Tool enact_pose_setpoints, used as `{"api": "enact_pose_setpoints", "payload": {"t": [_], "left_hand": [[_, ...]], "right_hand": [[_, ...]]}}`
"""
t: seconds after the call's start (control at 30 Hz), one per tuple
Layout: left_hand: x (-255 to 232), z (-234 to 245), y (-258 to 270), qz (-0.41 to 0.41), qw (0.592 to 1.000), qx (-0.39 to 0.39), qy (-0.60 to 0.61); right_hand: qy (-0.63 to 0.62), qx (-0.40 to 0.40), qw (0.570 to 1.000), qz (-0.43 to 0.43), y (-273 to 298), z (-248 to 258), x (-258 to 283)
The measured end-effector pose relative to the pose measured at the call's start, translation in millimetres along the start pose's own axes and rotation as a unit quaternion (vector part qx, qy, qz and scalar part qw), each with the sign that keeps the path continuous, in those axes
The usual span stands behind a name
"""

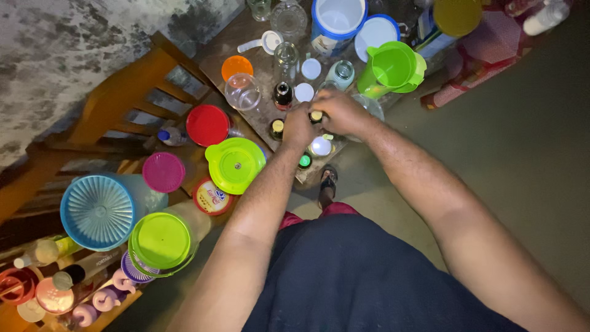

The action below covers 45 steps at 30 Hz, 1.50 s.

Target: The person opens and closes various plastic containers and bottles on a cluttered table, including a large blue container and several smaller jars. They remove lids, inspect contents, and reposition items while organizing the workspace.

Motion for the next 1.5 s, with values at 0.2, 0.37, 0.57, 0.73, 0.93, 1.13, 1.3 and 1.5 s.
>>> {"api": "enact_pose_setpoints", "payload": {"t": [0.2,0.37,0.57,0.73,0.93,1.13,1.3,1.5], "left_hand": [[30.4,-19.8,-3.2,-0.032,0.998,-0.039,-0.047],[25.0,-18.7,-2.9,-0.042,0.998,-0.039,-0.037],[12.8,-9.5,7.8,-0.004,0.999,-0.045,-0.005],[1.7,5.9,33.8,-0.041,0.991,-0.112,-0.056],[-12.2,5.2,90.9,0.025,0.984,-0.172,0.037],[-15.5,-4.3,126.1,0.021,0.984,-0.179,0.006],[-13.7,-16.8,139.1,0.014,0.986,-0.157,-0.054],[-21.2,-13.5,122.3,-0.068,0.98,-0.154,-0.102]], "right_hand": [[0.082,0.051,0.991,-0.095,-10.4,15.7,28.7],[0.036,0.0,0.999,-0.015,-9.1,29.2,35.3],[-0.067,-0.061,0.992,-0.09,24.2,42.2,-5.4],[-0.116,-0.138,0.971,-0.155,97.5,12.5,-44.0],[-0.18,-0.064,0.96,-0.204,137.0,-64.9,-53.7],[-0.097,-0.088,0.985,-0.111,116.6,-87.7,-54.5],[-0.061,-0.133,0.971,-0.189,128.3,-128.0,-69.6],[-0.166,-0.201,0.904,-0.338,163.6,-197.7,-103.8]]}}
Point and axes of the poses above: each hand's wrist, its own y-axis away from the middle knuckle, its own z-axis out of the back of the hand, x = y × z, the point moved 4 cm from there along -y, towards the middle knuckle, and after that the axes turned 8 degrees about -z, right-handed, at the moved point
